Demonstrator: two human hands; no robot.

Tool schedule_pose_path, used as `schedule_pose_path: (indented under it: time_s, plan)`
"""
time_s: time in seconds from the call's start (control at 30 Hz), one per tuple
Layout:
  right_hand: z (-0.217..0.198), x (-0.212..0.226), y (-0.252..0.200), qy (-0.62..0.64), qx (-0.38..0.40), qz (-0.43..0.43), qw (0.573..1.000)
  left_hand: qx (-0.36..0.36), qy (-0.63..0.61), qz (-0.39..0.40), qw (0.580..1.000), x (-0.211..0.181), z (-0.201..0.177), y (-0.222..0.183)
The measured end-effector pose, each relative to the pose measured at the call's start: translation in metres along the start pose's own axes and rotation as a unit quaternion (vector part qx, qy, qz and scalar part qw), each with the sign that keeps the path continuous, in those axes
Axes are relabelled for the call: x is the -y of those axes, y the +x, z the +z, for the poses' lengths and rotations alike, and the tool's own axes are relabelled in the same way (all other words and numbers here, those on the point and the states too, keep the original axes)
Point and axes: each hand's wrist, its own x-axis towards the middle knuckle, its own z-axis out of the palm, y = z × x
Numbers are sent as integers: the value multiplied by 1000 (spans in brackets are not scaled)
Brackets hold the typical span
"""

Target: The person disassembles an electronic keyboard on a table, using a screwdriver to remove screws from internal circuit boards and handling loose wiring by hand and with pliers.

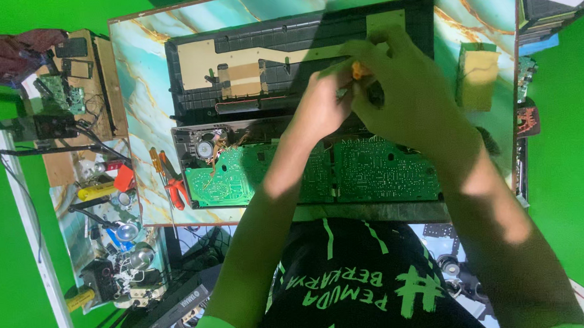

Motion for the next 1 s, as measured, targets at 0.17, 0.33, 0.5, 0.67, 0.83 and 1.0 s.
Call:
schedule_pose_path:
  time_s: [0.17,0.33,0.5,0.67,0.83,1.0]
  plan:
    - [5,0,-5,65,-9,57,996,-16,0,42,999,-10,-3,-4]
    - [8,-2,-5,48,-6,21,999,1,-25,72,997,-15,-6,-3]
    - [4,-1,-4,77,-21,-28,996,-5,2,18,1000,-14,-3,-2]
    - [5,-3,-5,26,-9,13,1000,-17,42,66,997,-4,-1,-6]
    - [7,-6,-3,-22,4,-16,1000,2,-10,-45,999,2,8,-2]
    - [7,-3,0,77,15,21,997,-58,38,41,997,3,8,-4]
